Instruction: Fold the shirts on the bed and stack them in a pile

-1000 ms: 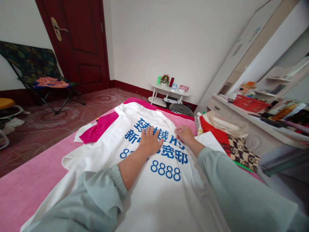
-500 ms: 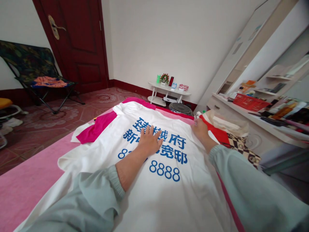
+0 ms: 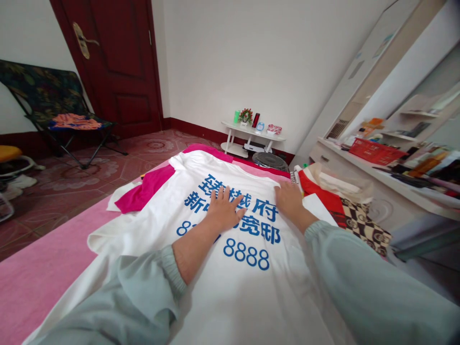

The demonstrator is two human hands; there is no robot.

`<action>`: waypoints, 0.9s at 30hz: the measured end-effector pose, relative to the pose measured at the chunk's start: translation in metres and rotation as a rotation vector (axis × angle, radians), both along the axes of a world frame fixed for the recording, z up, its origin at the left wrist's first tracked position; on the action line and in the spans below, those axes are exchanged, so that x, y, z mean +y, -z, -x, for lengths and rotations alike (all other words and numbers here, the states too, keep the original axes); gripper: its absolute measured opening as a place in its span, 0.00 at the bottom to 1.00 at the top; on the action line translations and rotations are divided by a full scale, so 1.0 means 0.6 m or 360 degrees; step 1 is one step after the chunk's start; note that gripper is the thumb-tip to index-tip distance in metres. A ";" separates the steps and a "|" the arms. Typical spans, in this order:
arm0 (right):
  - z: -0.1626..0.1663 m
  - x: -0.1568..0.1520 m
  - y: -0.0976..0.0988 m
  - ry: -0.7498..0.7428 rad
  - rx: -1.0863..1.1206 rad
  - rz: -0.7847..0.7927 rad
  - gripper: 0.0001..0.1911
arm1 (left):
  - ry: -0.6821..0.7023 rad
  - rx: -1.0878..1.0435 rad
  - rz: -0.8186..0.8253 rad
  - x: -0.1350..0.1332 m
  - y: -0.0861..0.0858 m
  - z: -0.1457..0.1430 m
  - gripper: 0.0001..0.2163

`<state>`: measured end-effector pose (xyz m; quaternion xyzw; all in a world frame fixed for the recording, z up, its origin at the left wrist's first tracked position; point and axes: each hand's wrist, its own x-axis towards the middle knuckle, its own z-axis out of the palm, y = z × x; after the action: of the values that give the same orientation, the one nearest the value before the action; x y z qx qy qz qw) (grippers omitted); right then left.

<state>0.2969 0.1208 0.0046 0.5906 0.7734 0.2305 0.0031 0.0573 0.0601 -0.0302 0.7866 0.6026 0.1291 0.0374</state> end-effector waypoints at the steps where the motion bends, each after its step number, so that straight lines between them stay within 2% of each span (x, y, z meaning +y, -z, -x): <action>1: 0.003 -0.005 0.009 -0.0115 0.0065 0.0039 0.20 | 0.0021 -0.0007 0.0003 0.000 0.000 0.001 0.28; 3: 0.001 -0.013 0.030 -0.0151 0.0152 0.0110 0.23 | 0.0091 -0.0021 0.0011 -0.002 -0.001 0.003 0.28; 7: -0.008 -0.010 0.059 0.0278 0.0241 0.0170 0.26 | 0.0253 -0.0028 0.0025 -0.004 -0.003 0.005 0.27; 10: -0.001 -0.005 0.069 0.0371 0.0299 0.0114 0.26 | 0.0290 -0.0017 0.0027 -0.004 -0.004 0.005 0.27; 14: 0.010 -0.025 0.071 0.0255 0.0390 0.0026 0.30 | 0.0259 -0.0006 -0.0015 -0.007 -0.003 0.004 0.30; 17: 0.013 -0.061 0.067 0.0087 0.0391 0.0157 0.30 | 0.0213 0.0014 -0.0096 -0.013 0.000 0.000 0.34; 20: 0.012 -0.105 0.060 0.0052 0.0365 0.0315 0.29 | 0.0102 0.0039 -0.0146 -0.025 0.002 -0.004 0.35; 24: 0.005 -0.165 0.053 0.0049 0.0374 0.0398 0.30 | -0.0043 0.0061 -0.0145 -0.056 0.000 -0.005 0.34; 27: -0.003 -0.212 0.049 0.0064 0.0414 0.0435 0.29 | 0.0001 0.0086 -0.0069 -0.093 -0.002 0.002 0.34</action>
<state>0.2988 -0.0062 -0.0248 0.6248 0.7794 0.0448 -0.0122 0.0563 0.0044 -0.0289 0.7906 0.6003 0.1207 0.0041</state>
